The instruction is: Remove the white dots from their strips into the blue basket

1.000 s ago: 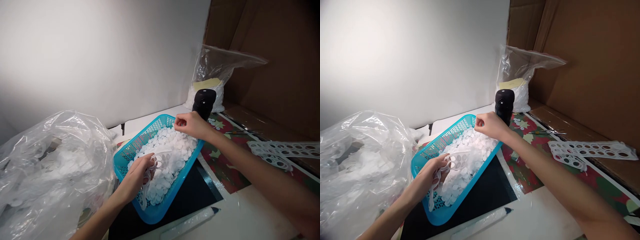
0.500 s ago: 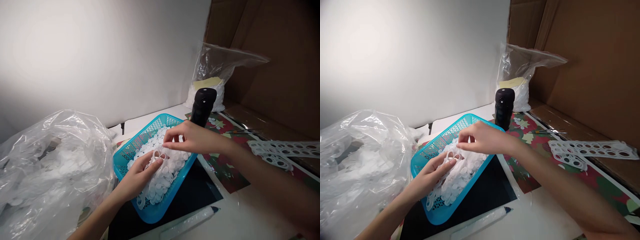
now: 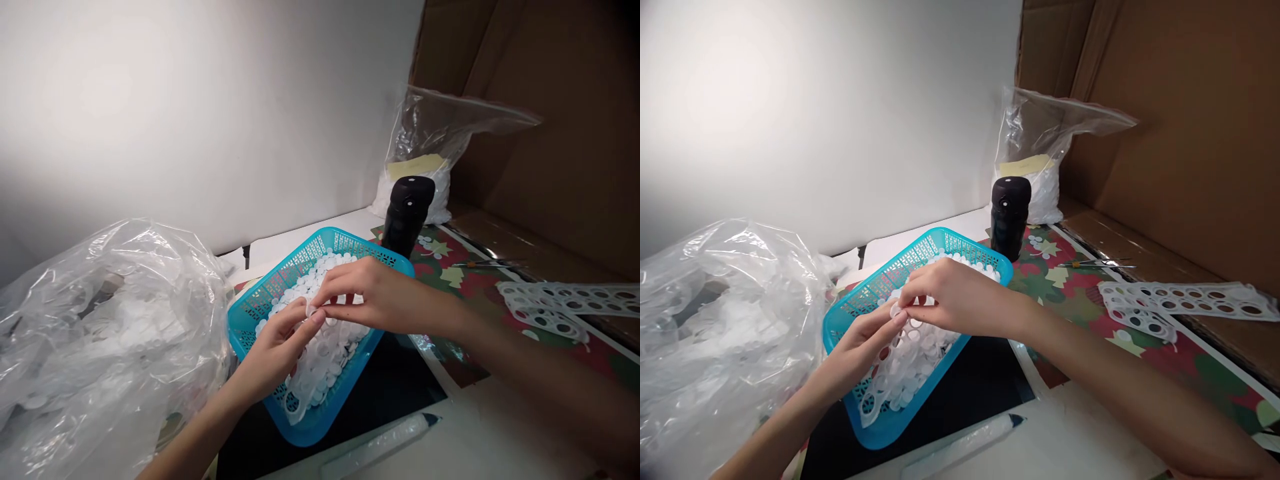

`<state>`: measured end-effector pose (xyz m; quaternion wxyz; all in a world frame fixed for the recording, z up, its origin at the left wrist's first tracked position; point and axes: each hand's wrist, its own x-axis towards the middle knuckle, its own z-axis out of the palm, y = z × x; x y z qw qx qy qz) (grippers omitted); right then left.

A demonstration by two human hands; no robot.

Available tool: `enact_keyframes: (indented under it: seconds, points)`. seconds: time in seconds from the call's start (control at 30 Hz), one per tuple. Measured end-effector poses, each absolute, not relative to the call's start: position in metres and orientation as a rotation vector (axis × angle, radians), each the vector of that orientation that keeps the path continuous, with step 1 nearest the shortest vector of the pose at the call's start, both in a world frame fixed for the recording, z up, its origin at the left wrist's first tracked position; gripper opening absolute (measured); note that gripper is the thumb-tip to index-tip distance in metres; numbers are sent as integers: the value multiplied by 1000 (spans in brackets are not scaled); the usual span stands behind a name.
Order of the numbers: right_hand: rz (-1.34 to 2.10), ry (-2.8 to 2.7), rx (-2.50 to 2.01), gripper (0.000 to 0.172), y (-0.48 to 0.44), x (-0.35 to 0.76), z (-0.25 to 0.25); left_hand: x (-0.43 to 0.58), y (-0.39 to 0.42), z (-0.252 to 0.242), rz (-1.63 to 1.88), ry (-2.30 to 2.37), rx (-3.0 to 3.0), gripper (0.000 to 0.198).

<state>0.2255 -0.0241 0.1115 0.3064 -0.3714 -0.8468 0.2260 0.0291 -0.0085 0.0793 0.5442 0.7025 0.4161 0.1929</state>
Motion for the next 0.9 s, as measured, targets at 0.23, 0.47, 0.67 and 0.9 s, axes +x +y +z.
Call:
enact_keyframes:
  seconds: [0.23, 0.47, 0.67, 0.9]
  points:
    - [605, -2251, -974, 17, -22, 226, 110, 28, -8, 75, 467, 881, 1676, 28]
    - [490, -2255, -1160, 17, -24, 220, 103, 29, -10, 77, 427, 881, 1774, 23]
    - [295, -2158, -1277, 15, -10, 225, 94, 29, -9, 78, 410, 889, 1794, 25]
    - [77, -1966, -1586, 16, 15, 246, 80, 28, -8, 77, 420, 882, 1736, 25]
